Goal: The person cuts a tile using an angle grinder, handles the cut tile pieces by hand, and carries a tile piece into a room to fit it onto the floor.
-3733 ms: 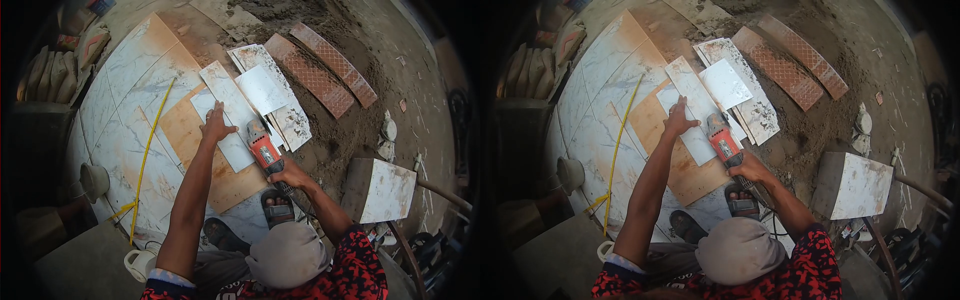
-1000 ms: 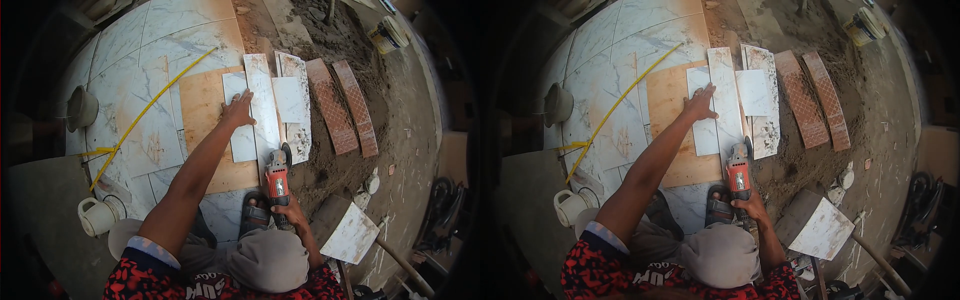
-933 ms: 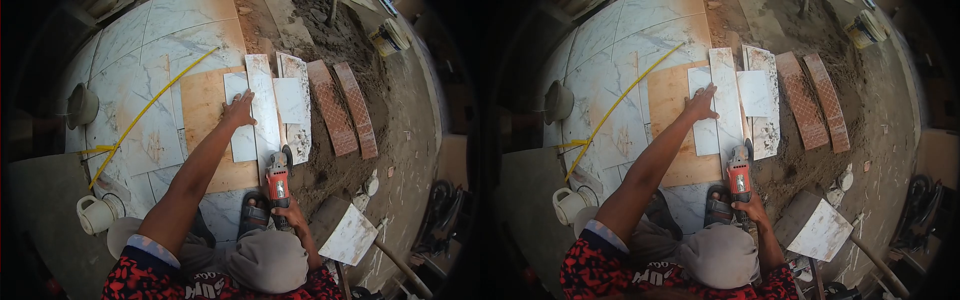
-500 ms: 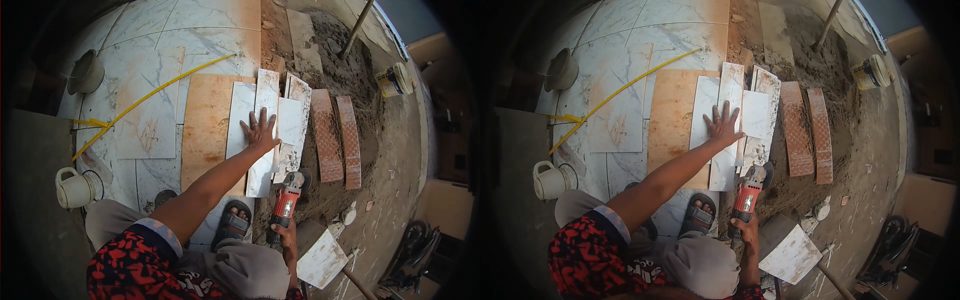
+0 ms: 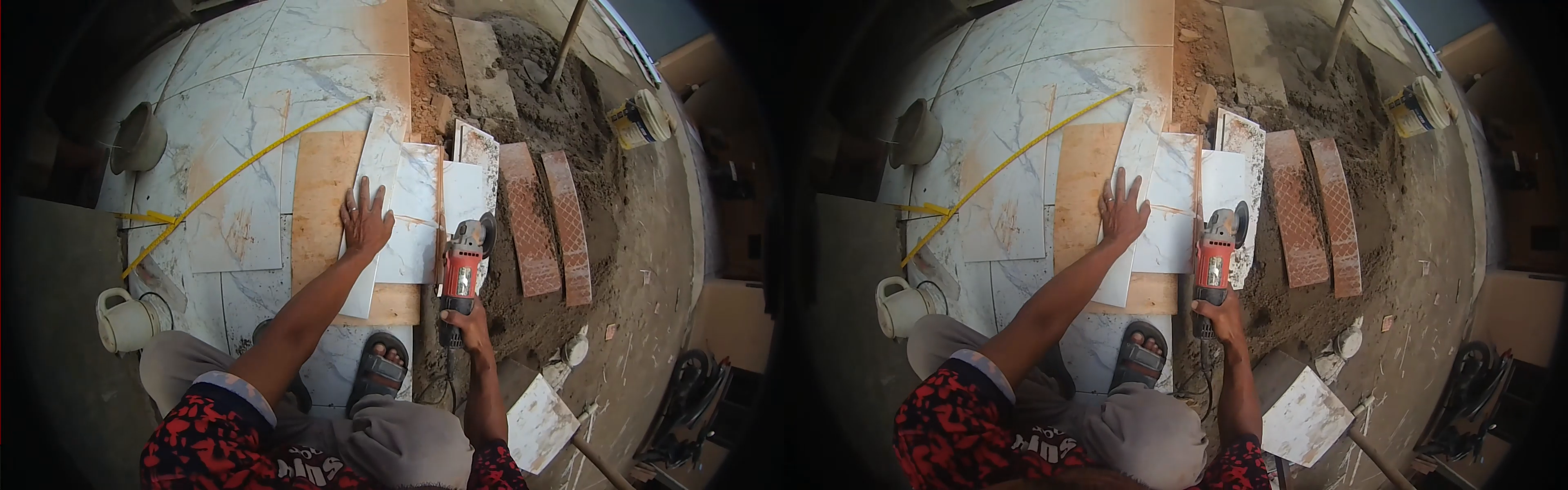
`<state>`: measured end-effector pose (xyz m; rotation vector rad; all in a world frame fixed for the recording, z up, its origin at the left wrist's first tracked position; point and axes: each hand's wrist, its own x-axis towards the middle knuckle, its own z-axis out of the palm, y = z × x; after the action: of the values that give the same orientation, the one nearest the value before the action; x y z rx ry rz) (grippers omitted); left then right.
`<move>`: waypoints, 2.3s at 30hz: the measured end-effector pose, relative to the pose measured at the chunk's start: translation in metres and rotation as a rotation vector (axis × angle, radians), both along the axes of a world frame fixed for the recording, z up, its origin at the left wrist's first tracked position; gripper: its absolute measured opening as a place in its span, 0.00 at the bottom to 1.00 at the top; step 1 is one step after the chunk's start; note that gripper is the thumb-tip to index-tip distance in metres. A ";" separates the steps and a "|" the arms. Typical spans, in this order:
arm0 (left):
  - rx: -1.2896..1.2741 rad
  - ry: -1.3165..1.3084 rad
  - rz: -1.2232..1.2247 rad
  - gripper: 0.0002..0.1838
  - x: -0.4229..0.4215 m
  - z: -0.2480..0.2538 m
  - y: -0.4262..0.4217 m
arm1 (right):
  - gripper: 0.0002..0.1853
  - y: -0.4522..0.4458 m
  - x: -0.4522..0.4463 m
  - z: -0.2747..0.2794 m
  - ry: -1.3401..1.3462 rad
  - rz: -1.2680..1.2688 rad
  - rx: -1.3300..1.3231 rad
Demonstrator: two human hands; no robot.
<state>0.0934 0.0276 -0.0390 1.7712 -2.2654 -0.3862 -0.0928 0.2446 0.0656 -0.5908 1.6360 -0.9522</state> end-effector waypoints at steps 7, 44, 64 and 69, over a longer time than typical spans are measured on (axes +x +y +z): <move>0.037 -0.035 0.023 0.34 0.026 0.005 0.003 | 0.31 -0.127 -0.001 -0.032 -0.025 0.089 -0.104; 0.465 -0.290 -0.289 0.59 0.032 0.045 -0.017 | 0.33 -0.234 -0.009 -0.066 0.097 0.125 -0.143; 0.487 -0.294 -0.287 0.60 0.032 0.044 -0.019 | 0.29 -0.244 -0.016 -0.064 0.035 0.162 -0.127; 0.495 -0.299 -0.284 0.60 0.032 0.045 -0.019 | 0.30 -0.244 -0.016 -0.062 0.031 0.164 -0.110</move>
<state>0.1250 0.0088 0.0056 1.8156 -2.8380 -0.8524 -0.1091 0.0004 0.0032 -0.8061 1.5430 -0.9198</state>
